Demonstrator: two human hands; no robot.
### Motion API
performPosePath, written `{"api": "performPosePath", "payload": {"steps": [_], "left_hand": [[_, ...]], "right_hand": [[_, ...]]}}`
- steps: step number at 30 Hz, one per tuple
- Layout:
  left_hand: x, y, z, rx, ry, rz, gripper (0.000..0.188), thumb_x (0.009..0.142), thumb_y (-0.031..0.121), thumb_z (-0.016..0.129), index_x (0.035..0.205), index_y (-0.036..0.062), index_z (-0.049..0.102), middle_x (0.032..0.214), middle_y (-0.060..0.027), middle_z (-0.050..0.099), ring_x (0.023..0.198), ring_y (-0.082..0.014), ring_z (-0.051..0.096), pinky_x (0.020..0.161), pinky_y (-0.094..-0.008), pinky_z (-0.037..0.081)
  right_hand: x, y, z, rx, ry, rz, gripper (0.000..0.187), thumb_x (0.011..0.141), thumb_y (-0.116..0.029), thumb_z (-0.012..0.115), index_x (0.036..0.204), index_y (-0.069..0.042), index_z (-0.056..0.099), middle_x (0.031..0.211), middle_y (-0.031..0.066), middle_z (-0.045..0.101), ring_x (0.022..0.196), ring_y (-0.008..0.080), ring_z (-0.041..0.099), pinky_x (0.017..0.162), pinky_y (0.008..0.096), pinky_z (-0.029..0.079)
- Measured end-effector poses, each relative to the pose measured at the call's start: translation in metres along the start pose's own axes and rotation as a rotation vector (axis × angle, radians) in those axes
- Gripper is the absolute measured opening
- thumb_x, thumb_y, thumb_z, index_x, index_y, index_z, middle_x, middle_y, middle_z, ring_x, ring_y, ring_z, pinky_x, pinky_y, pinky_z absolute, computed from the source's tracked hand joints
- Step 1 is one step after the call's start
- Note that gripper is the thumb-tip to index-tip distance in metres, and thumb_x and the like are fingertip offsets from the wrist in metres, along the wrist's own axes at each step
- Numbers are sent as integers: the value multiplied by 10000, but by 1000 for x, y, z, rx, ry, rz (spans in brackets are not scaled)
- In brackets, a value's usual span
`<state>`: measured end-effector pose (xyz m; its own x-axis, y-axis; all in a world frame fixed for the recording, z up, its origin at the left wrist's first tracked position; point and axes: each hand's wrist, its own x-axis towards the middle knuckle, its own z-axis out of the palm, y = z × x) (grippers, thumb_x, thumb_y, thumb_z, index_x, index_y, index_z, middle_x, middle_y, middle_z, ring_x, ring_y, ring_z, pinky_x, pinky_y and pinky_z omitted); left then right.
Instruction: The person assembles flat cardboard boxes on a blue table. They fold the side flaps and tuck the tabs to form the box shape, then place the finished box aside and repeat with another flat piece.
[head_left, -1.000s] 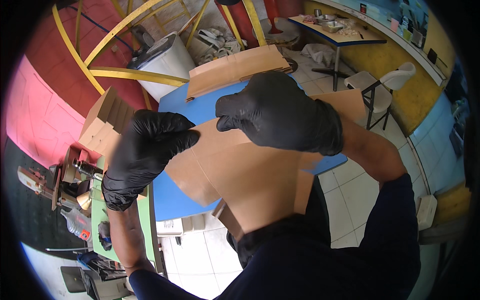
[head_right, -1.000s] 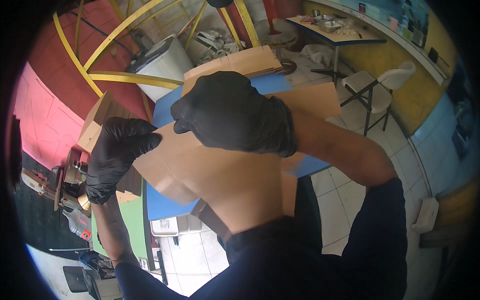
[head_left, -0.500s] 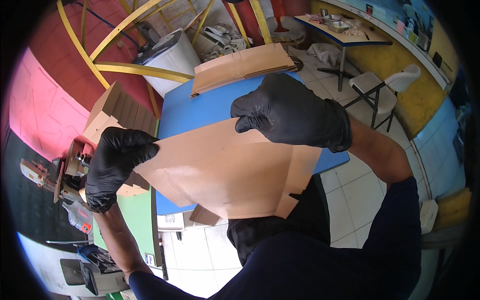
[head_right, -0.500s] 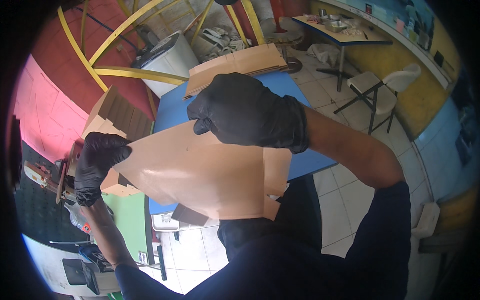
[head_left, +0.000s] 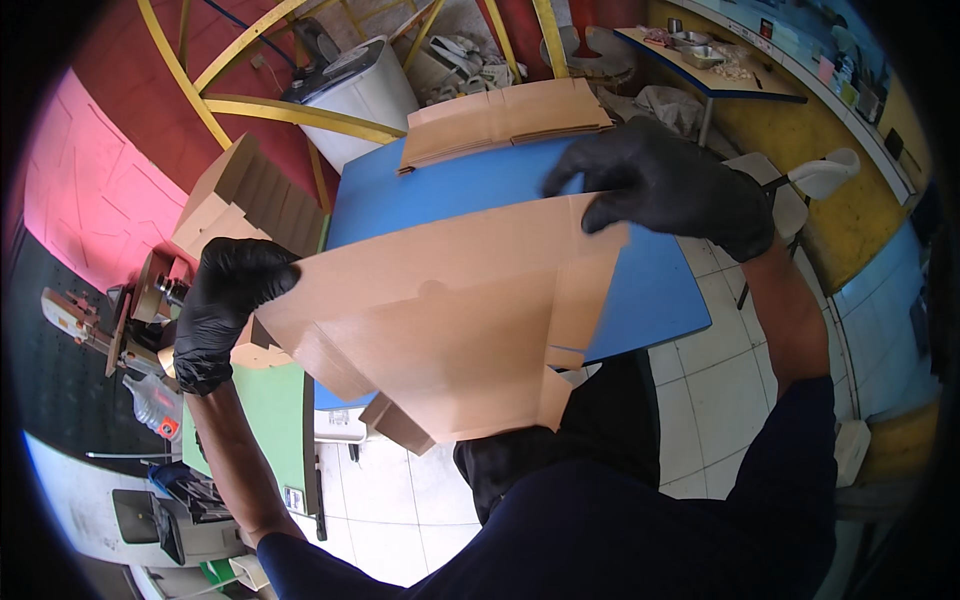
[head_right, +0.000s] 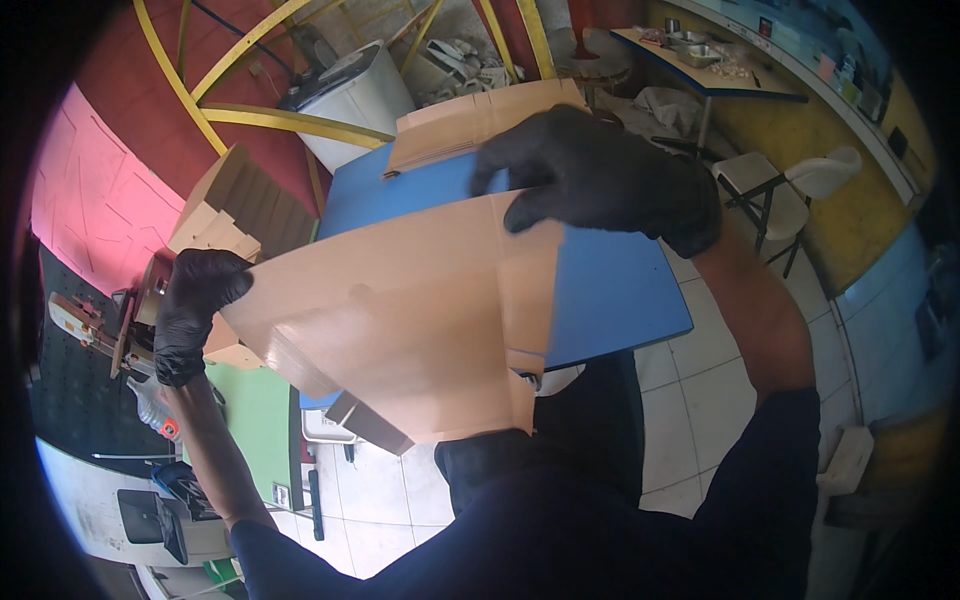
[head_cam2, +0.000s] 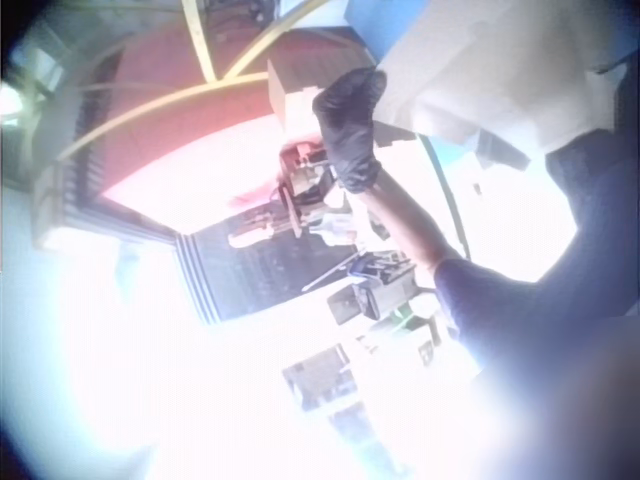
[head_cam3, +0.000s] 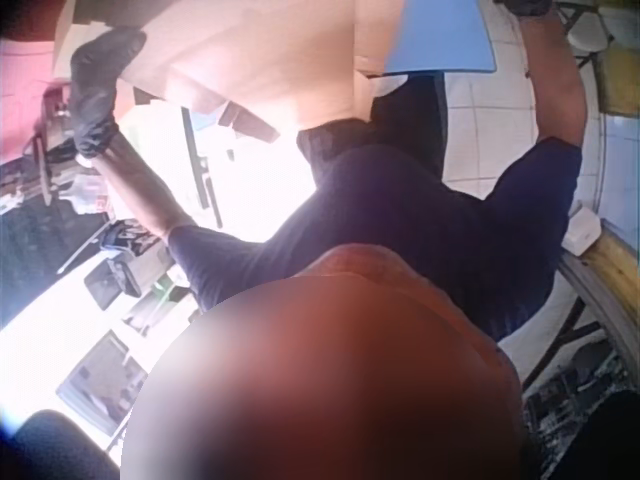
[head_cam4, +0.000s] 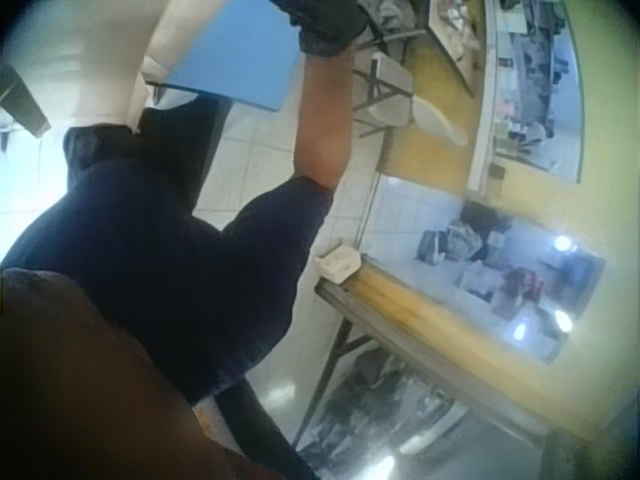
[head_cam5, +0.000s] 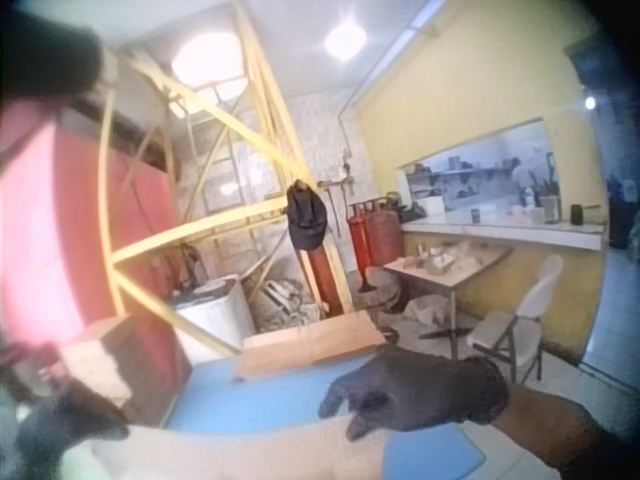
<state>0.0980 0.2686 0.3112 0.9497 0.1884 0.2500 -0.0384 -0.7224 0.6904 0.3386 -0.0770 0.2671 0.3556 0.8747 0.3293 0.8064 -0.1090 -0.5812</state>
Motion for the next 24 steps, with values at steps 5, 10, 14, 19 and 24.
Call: {"api": "performPosePath", "payload": {"steps": [5, 10, 14, 19, 24], "left_hand": [[5, -15, 1, -47, 29, 19, 208, 829, 100, 831, 898, -58, 715, 784, -45, 660, 754, -107, 580, 709, -284, 463], [17, -32, 2, -269, -139, -14, 231, 858, 103, 805, 1003, -57, 722, 915, -52, 692, 865, -119, 611, 800, -290, 479], [14, -32, 6, -554, -285, -2, 493, 860, 135, 813, 1290, -47, 654, 1187, -96, 716, 1101, -165, 650, 982, -319, 493], [6, -10, 22, -496, -268, 102, 570, 842, 119, 862, 1341, -33, 631, 1202, -71, 723, 1091, -135, 647, 962, -300, 518], [17, 1, 55, -160, 208, 125, 177, 862, 65, 835, 965, -29, 726, 793, 49, 645, 734, -40, 496, 678, -251, 465]], "right_hand": [[-18, -5, -5, 2, 26, -51, 495, 729, -126, 861, 1209, -110, 739, 979, 105, 747, 960, 243, 715, 857, 396, 539], [-21, -8, 16, -349, 275, -375, 508, 726, -76, 816, 1227, -82, 733, 1173, 85, 720, 1160, 265, 650, 980, 416, 526], [-23, -5, 11, 12, 494, -92, 287, 877, -56, 764, 1155, 5, 729, 1066, 96, 757, 985, 191, 710, 872, 344, 562], [-12, 9, 9, -55, 623, -71, 256, 924, -47, 740, 1173, 1, 704, 1065, 93, 751, 977, 143, 702, 863, 306, 557], [-8, 5, 8, -47, 515, -49, 303, 905, -49, 748, 1203, -11, 704, 1123, 88, 747, 1028, 151, 702, 914, 300, 547]]}}
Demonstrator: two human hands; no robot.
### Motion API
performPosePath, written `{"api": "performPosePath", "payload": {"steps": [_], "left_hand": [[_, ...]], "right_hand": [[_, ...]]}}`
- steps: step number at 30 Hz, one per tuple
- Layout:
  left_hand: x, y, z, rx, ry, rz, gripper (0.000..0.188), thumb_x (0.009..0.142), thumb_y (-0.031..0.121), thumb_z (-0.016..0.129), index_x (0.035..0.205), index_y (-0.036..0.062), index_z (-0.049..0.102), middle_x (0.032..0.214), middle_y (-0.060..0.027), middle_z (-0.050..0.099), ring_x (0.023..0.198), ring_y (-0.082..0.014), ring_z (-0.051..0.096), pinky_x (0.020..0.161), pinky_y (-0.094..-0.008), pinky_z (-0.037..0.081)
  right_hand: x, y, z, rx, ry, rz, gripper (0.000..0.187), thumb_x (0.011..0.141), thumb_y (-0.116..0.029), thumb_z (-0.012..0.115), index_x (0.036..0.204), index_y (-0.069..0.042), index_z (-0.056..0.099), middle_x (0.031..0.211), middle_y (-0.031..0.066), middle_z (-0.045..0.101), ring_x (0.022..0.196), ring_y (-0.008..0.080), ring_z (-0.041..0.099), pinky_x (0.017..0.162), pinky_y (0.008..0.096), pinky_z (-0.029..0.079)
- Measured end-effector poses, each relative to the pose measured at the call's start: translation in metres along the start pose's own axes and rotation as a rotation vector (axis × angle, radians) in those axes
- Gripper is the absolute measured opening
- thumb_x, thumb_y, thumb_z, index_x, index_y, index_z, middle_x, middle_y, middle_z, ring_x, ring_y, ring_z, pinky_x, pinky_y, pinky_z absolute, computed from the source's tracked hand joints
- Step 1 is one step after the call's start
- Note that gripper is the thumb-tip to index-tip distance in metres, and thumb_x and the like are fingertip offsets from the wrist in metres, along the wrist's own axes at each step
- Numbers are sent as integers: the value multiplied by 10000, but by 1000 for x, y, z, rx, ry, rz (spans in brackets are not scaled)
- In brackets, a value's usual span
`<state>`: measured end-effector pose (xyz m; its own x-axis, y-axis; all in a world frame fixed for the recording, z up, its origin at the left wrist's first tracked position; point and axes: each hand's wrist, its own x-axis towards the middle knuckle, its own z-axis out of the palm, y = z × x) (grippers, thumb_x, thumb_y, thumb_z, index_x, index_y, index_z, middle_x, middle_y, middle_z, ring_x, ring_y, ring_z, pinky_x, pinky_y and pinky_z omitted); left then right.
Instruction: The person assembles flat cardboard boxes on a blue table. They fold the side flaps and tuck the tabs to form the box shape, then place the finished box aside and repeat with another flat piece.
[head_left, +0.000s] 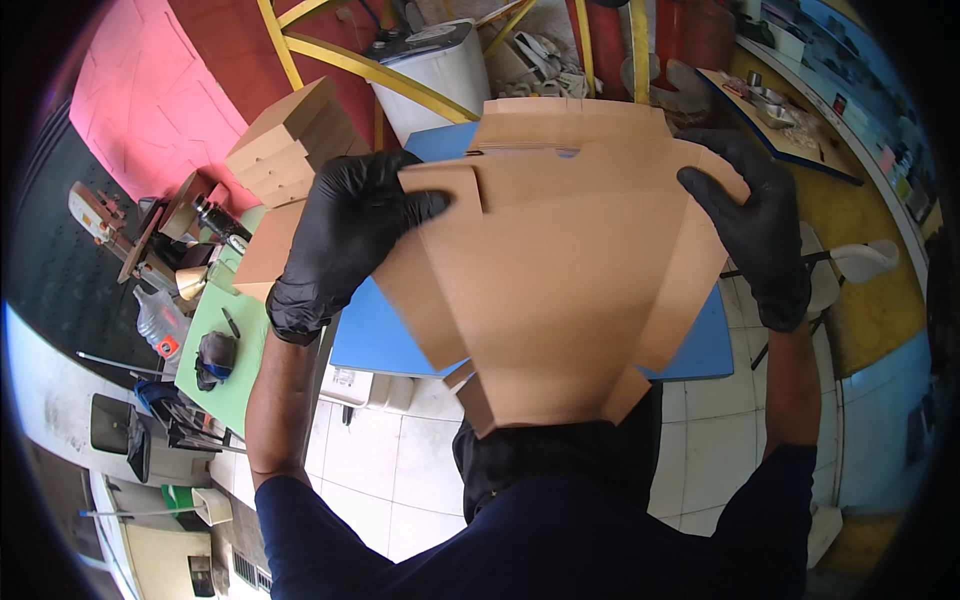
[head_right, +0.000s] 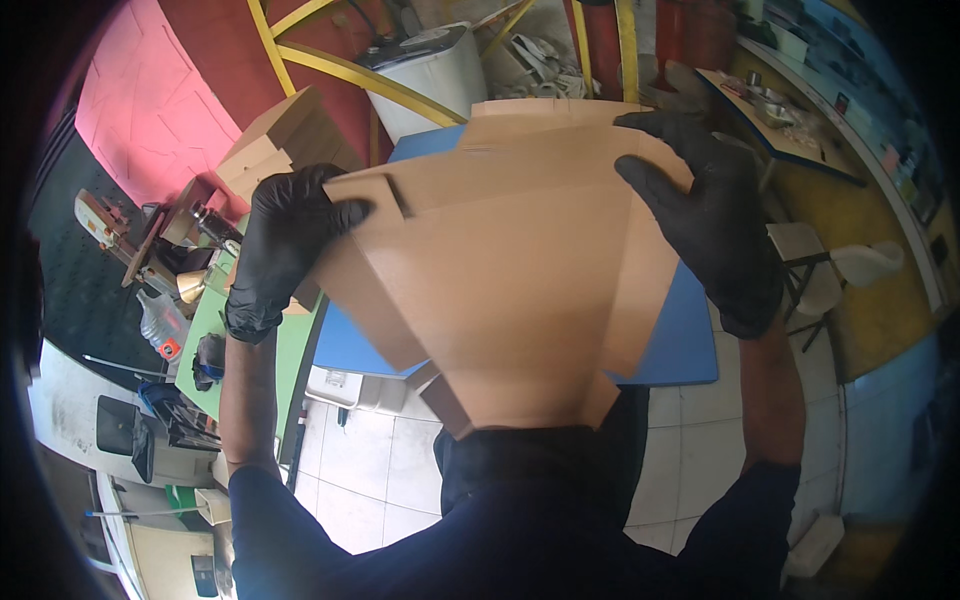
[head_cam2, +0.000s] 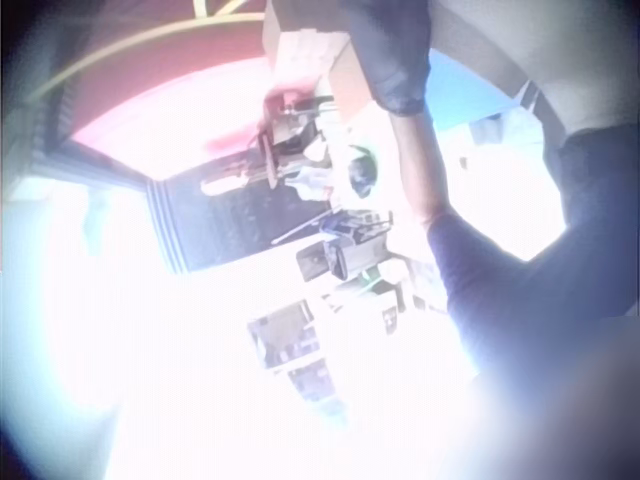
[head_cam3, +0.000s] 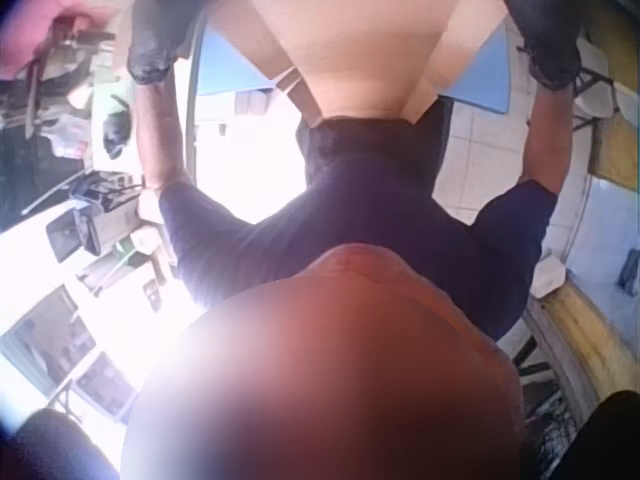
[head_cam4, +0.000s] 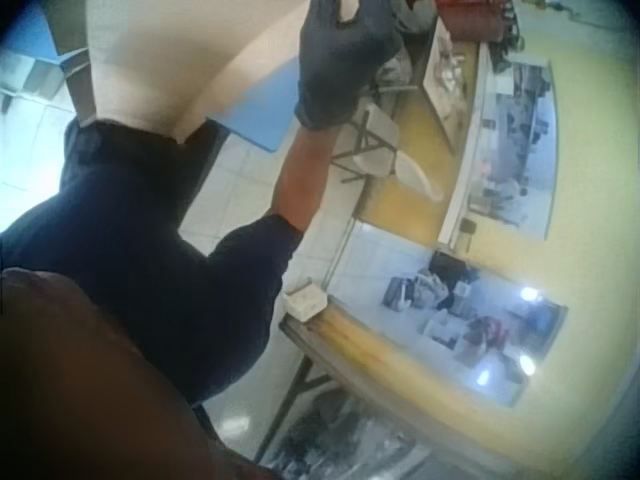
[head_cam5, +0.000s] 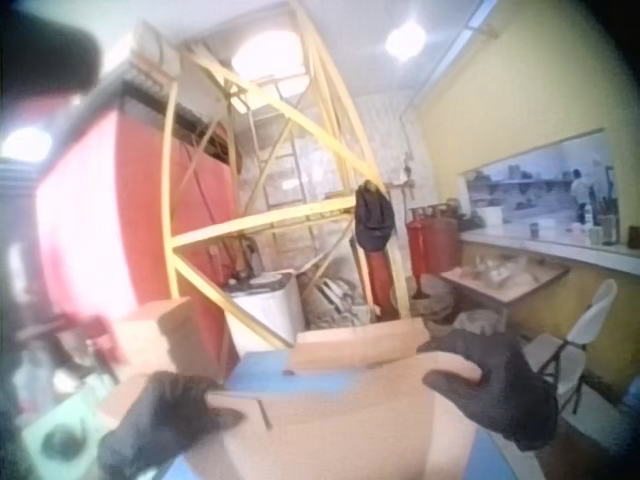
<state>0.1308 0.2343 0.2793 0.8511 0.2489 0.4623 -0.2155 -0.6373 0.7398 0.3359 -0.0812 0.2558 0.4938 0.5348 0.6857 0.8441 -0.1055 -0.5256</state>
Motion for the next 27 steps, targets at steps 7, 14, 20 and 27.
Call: {"api": "performPosePath", "payload": {"steps": [7, 14, 20, 27], "left_hand": [[7, -5, -8, 4, 87, -129, 135, 915, 125, 779, 855, 18, 724, 737, 58, 623, 680, -31, 509, 634, -236, 415], [11, -14, 0, -124, 65, -167, 122, 896, 130, 792, 858, 23, 747, 730, 33, 661, 655, -51, 545, 637, -254, 434], [8, -16, 0, -219, 11, -199, 129, 880, 125, 819, 871, 17, 751, 727, 14, 682, 655, -60, 568, 630, -248, 438], [3, -30, 5, -213, -28, -193, 194, 945, 195, 763, 954, 1, 754, 766, 7, 693, 676, -70, 580, 640, -236, 445]], "right_hand": [[18, 13, -41, 13, -270, -336, 469, 868, -98, 780, 1325, -76, 679, 1340, 72, 690, 1183, 189, 637, 1057, 312, 468], [8, 36, -1, 591, -259, 120, 383, 962, -117, 712, 1329, -20, 667, 1245, 85, 726, 1130, 156, 671, 988, 314, 532], [13, 31, 28, 595, -17, 300, 248, 939, -115, 751, 1167, -19, 748, 1006, 22, 767, 904, 82, 688, 831, 271, 547], [6, 43, 39, -92, 137, -335, 209, 981, -137, 695, 1135, -4, 745, 1095, 57, 743, 993, 130, 679, 883, 296, 538]]}}
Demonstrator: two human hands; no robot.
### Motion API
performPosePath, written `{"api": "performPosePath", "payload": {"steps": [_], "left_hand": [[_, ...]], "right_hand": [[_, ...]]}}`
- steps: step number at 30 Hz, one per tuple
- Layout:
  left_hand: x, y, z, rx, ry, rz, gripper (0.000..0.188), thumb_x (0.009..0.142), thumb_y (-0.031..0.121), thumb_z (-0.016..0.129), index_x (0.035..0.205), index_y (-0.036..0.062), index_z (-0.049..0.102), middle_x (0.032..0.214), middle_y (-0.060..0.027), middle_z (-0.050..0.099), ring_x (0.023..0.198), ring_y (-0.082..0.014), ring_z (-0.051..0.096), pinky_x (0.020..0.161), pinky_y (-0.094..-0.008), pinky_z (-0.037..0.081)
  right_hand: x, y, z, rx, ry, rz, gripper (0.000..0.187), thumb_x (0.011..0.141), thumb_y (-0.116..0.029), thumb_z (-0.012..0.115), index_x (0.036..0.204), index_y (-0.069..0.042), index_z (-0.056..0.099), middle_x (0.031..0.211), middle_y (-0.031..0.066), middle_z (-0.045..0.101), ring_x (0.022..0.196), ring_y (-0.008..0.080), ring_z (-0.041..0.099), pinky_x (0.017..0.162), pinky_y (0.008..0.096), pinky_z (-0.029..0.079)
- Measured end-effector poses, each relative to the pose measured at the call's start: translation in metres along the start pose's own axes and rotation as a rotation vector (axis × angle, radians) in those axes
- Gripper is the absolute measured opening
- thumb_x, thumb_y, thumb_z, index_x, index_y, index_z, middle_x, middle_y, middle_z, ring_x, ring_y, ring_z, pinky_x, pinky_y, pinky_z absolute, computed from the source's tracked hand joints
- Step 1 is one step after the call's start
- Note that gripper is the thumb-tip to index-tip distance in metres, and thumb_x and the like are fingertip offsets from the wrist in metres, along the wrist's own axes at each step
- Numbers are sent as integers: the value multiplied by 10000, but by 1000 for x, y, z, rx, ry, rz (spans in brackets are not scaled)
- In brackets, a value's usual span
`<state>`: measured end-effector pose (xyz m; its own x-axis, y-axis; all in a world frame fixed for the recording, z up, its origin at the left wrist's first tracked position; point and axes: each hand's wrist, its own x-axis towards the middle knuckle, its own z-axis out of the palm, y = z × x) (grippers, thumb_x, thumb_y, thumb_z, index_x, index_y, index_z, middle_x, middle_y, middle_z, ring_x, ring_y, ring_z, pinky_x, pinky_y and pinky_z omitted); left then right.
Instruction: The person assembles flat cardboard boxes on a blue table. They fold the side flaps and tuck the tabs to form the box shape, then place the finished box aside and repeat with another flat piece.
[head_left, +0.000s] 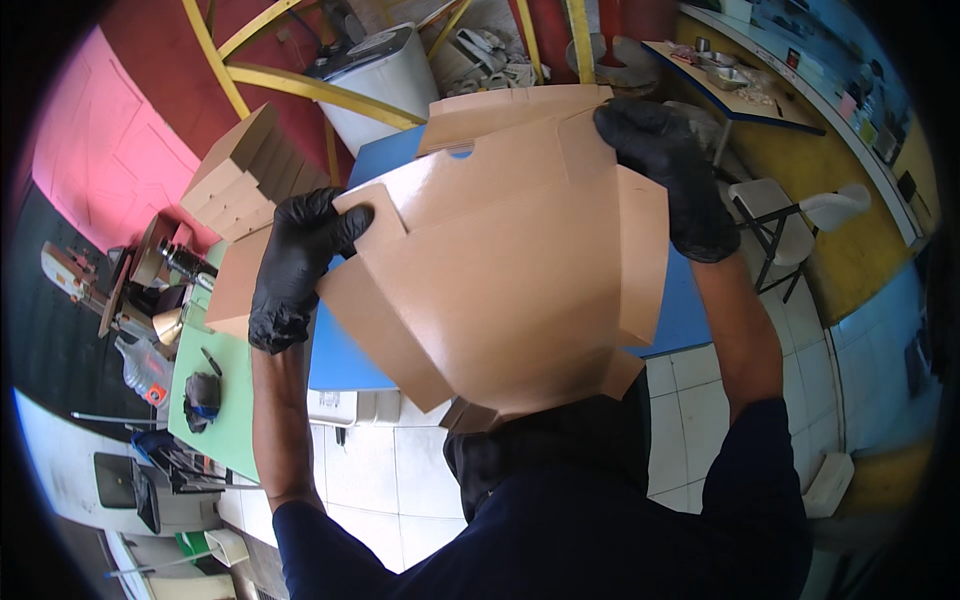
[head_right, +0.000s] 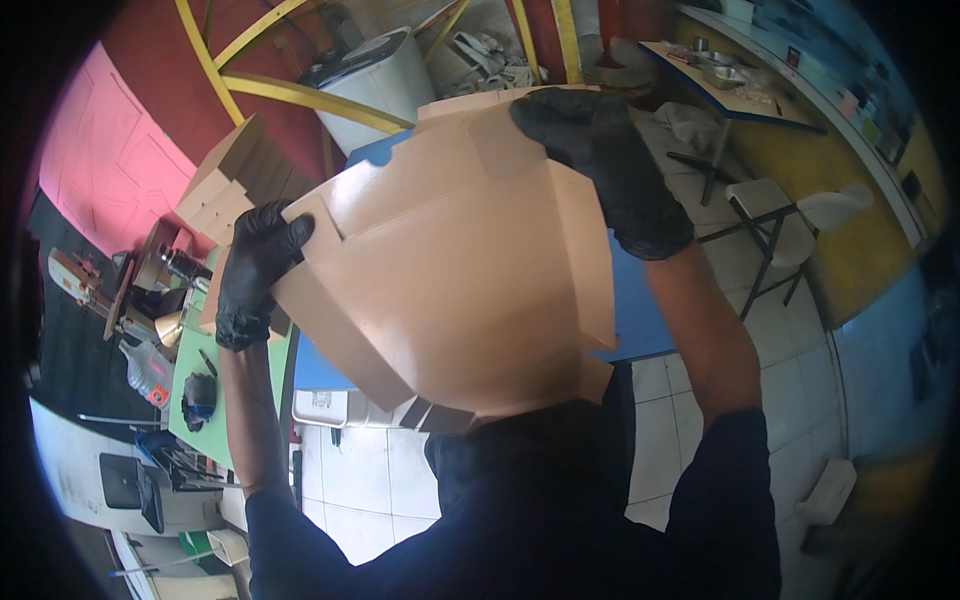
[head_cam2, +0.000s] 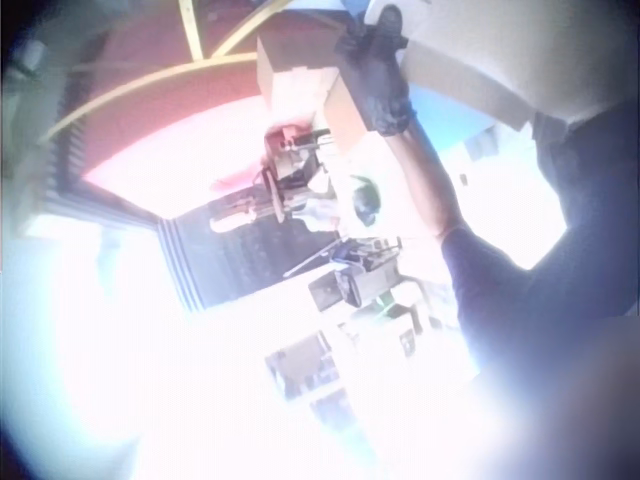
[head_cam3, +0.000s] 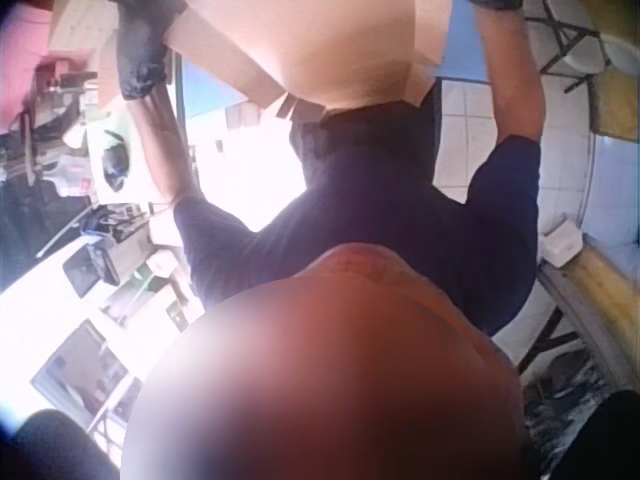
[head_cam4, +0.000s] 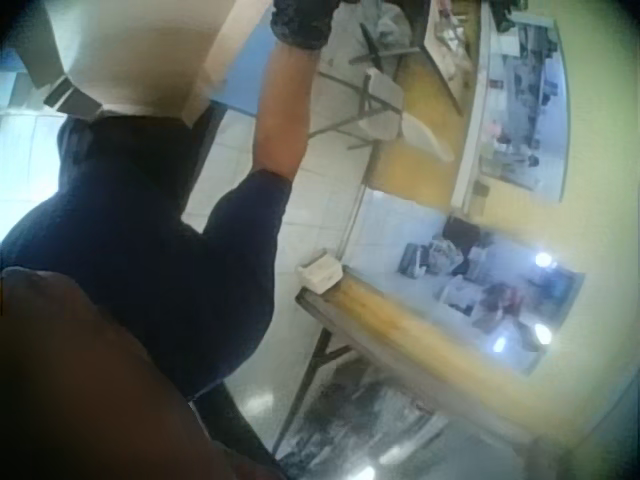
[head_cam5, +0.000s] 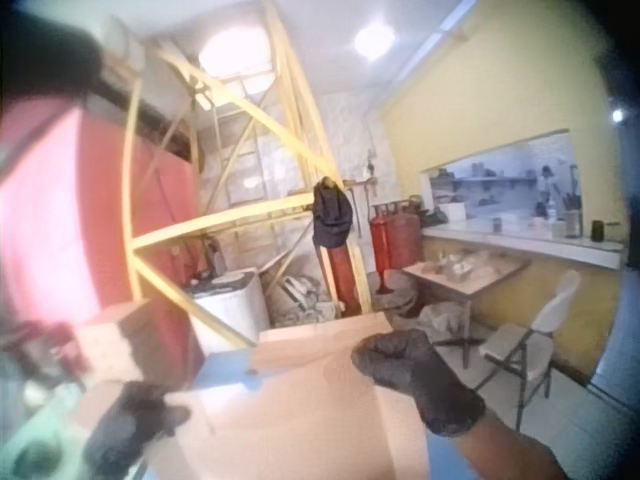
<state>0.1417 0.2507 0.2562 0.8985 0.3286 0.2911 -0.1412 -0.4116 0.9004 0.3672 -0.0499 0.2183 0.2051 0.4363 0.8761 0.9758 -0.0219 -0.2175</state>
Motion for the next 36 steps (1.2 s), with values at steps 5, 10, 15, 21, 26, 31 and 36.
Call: {"api": "performPosePath", "payload": {"steps": [5, 10, 15, 21, 26, 31, 36], "left_hand": [[-11, -47, -5, -582, 146, -59, 317, 1032, 293, 643, 1176, 16, 698, 1014, -38, 720, 845, -108, 656, 732, -249, 523], [-22, -76, 40, -217, 249, 36, 388, 1074, 303, 584, 1347, 33, 642, 1157, -50, 720, 1000, -119, 665, 875, -260, 530], [-12, -76, 90, -293, 602, -120, 403, 1041, 370, 657, 1224, 13, 698, 1030, -31, 732, 859, -61, 601, 781, -250, 499], [-9, -72, 85, -288, 520, -74, 363, 1048, 366, 643, 1078, 22, 755, 867, 9, 718, 709, -54, 587, 647, -247, 460], [-16, -82, 94, -282, 479, -7, 388, 1057, 377, 632, 1127, 13, 745, 902, 6, 715, 749, -64, 577, 679, -264, 467], [-31, -95, 94, -273, 367, -203, 353, 1073, 317, 607, 1174, 1, 727, 963, -4, 722, 834, -84, 597, 754, -280, 500], [-32, -102, 85, -445, 481, -53, 306, 1055, 262, 639, 1170, -6, 730, 987, -28, 745, 823, -105, 627, 745, -269, 504]], "right_hand": [[5, 9, -1, 712, 39, 494, 239, 1028, -156, 625, 1193, -5, 711, 1106, 56, 712, 1032, 148, 671, 883, 343, 550], [8, 28, 19, 1013, 241, 730, 320, 1059, -233, 584, 1262, 4, 652, 1139, 70, 700, 1002, 126, 665, 878, 302, 543], [-13, 26, 19, 1261, 14, 647, 423, 1053, -267, 589, 1373, 10, 593, 1191, 77, 699, 1017, 148, 690, 926, 310, 548], [-63, -4, 32, 826, 63, 556, 325, 1082, -246, 563, 1285, -9, 652, 1165, 62, 710, 1016, 129, 681, 863, 274, 551], [-62, -10, 49, 1027, 310, 818, 254, 1037, -207, 647, 1170, 2, 699, 1070, 50, 715, 947, 108, 664, 841, 271, 527], [-52, -9, 51, 1038, 431, 905, 277, 1044, -194, 631, 1225, 8, 687, 1102, 56, 716, 982, 127, 672, 872, 292, 544], [-79, -24, 52, 1139, 143, 998, 292, 1081, -212, 560, 1220, 19, 673, 1078, 65, 724, 920, 139, 701, 837, 299, 585]]}}
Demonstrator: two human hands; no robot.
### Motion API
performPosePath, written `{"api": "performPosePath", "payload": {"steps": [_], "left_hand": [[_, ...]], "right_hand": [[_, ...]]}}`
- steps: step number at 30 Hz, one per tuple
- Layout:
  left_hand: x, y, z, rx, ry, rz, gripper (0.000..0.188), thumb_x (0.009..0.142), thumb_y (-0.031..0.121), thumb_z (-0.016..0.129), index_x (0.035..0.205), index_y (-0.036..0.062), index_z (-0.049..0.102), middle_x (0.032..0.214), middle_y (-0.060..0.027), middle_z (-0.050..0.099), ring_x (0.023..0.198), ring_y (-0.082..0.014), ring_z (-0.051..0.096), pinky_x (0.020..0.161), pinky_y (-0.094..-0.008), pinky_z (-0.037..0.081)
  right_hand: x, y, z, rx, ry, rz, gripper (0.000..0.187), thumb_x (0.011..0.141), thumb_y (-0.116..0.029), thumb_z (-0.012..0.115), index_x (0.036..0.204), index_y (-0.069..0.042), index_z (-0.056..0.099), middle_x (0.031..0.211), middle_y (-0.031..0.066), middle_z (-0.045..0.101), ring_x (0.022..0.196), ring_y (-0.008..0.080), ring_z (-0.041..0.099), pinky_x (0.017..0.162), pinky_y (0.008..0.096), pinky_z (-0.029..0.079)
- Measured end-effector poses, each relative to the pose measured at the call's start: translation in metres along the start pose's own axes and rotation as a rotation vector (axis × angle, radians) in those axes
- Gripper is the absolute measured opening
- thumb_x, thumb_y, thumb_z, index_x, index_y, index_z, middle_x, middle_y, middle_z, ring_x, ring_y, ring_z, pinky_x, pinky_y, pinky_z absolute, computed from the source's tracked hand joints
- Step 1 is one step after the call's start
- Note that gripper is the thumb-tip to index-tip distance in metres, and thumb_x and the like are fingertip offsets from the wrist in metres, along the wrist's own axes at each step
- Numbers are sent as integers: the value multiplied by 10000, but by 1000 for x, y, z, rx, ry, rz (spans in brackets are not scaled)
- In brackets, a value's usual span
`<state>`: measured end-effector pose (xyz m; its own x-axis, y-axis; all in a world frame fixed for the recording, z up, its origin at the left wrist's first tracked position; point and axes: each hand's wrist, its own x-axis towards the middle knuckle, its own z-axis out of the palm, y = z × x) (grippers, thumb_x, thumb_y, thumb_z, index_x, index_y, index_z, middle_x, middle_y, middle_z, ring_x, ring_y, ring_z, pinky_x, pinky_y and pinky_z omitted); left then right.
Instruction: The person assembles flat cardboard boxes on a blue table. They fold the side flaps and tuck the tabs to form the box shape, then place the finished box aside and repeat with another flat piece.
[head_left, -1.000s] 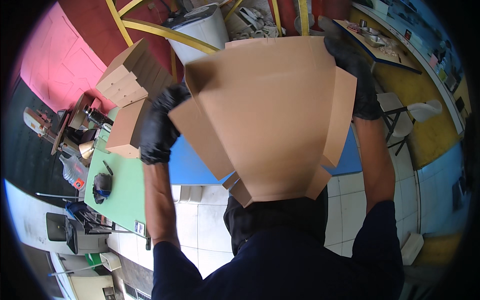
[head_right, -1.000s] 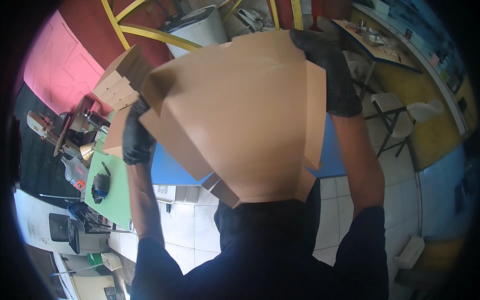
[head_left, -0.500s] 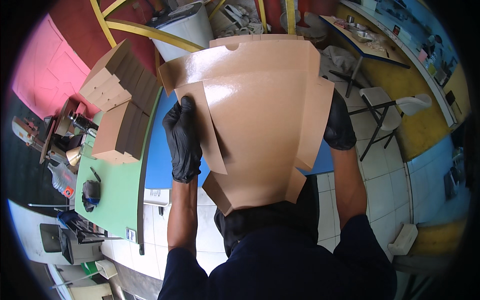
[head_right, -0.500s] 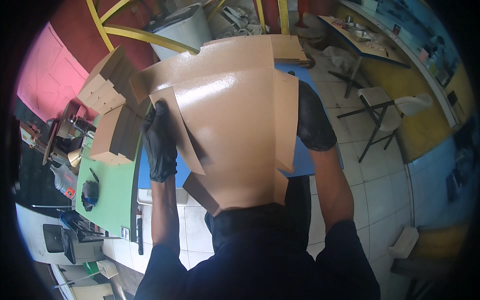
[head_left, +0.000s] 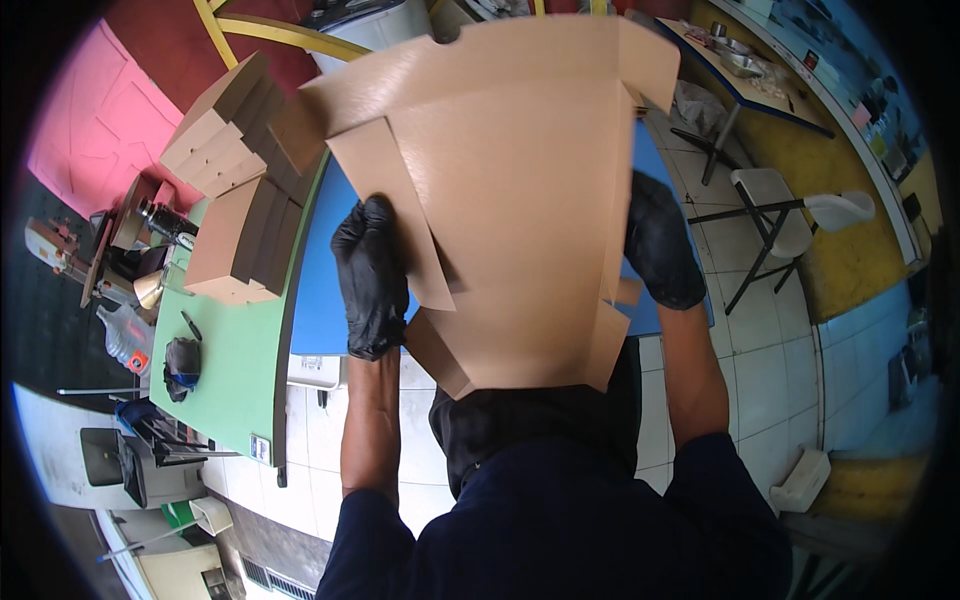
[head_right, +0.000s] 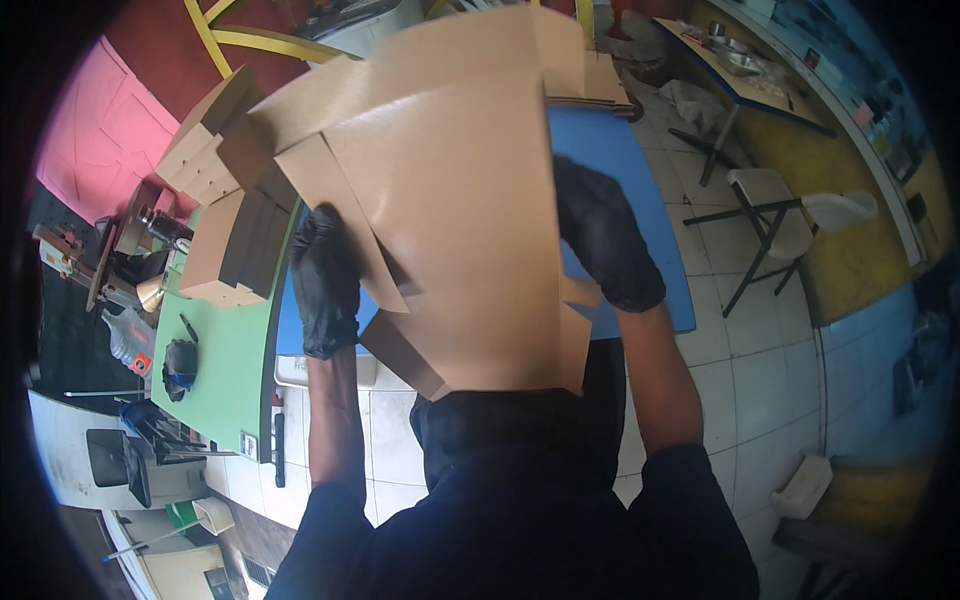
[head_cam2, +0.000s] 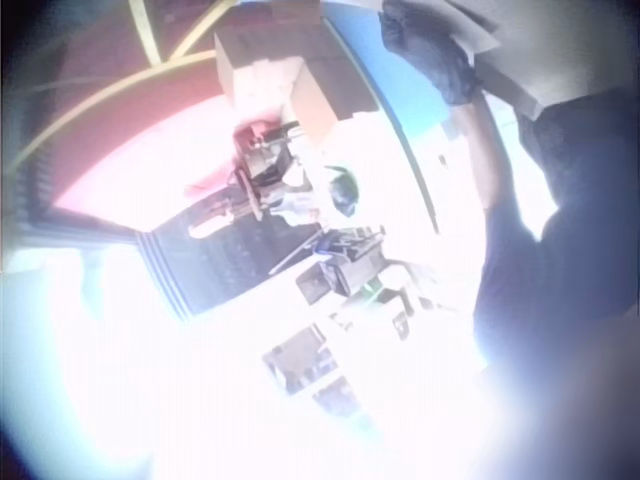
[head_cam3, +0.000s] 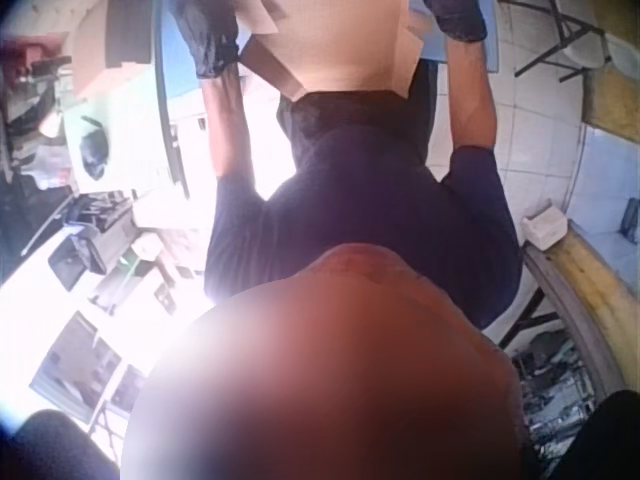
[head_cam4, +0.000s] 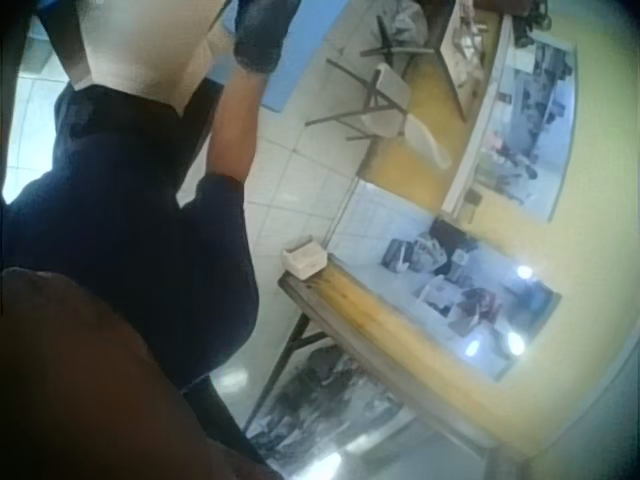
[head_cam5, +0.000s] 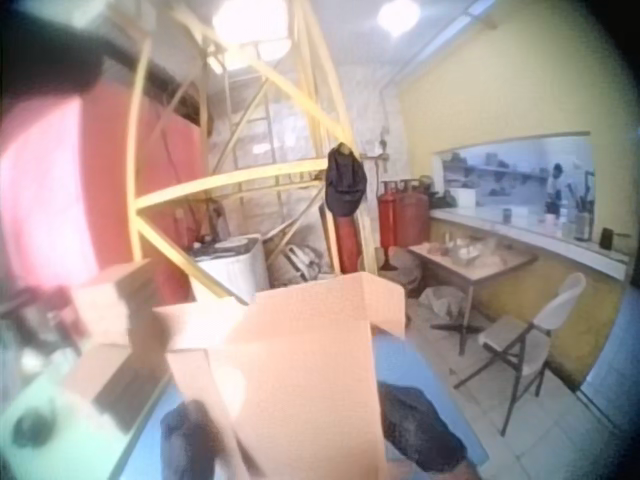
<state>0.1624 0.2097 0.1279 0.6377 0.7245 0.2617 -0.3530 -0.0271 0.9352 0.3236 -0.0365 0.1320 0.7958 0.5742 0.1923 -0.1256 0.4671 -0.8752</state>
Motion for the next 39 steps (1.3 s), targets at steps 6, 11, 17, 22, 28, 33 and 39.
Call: {"api": "performPosePath", "payload": {"steps": [6, 11, 17, 22, 28, 33, 39], "left_hand": [[0, 6, -2, -90, -217, -97, 227, 1028, 193, 668, 1106, -9, 736, 944, -34, 751, 776, -99, 640, 686, -269, 500], [6, 15, -13, 308, -195, -178, 196, 1013, 150, 677, 1110, -7, 743, 889, -21, 750, 690, -81, 612, 602, -267, 456], [18, 19, -22, 130, -278, -157, 183, 986, 149, 715, 1047, -18, 755, 820, -37, 737, 673, -103, 632, 634, -283, 505], [34, 30, -34, 376, -461, -125, 205, 934, 140, 774, 1020, -44, 753, 837, -68, 745, 704, -130, 665, 675, -309, 545], [36, 18, -33, 299, -399, -205, 261, 941, 174, 775, 1089, -38, 741, 899, -84, 755, 741, -135, 688, 702, -308, 572], [46, 7, -48, -19, -513, -368, 276, 968, 173, 745, 1158, -26, 723, 991, -75, 758, 837, -132, 706, 741, -283, 582], [20, -51, -44, -85, -334, -249, 229, 972, 117, 724, 1176, 13, 733, 1023, -14, 751, 827, -105, 677, 811, -281, 553]], "right_hand": [[9, 13, -1, -148, 92, -224, 284, 1075, -230, 594, 1184, 5, 709, 1028, 9, 723, 887, 74, 617, 832, 268, 507], [13, 2, -10, -211, -70, -57, 283, 1052, -200, 628, 1215, 19, 702, 1022, 34, 737, 897, 87, 654, 812, 270, 550], [25, -7, -21, -670, -214, -38, 286, 977, -50, 691, 1249, 39, 695, 993, 41, 743, 860, 96, 665, 746, 297, 587], [32, -19, -26, -551, -330, -19, 345, 934, -1, 721, 1274, 36, 681, 1025, 45, 748, 899, 94, 659, 825, 289, 574], [35, -19, -24, -645, -338, -163, 358, 885, -2, 752, 1238, 32, 703, 1000, 62, 758, 924, 100, 659, 876, 302, 552], [46, -28, -36, -867, -289, -68, 404, 851, 13, 775, 1247, 29, 698, 1100, 68, 761, 943, 111, 673, 888, 315, 544], [54, -17, -52, -726, -168, -93, 322, 862, -35, 758, 1173, 43, 723, 1057, 87, 762, 939, 121, 677, 868, 316, 537]]}}
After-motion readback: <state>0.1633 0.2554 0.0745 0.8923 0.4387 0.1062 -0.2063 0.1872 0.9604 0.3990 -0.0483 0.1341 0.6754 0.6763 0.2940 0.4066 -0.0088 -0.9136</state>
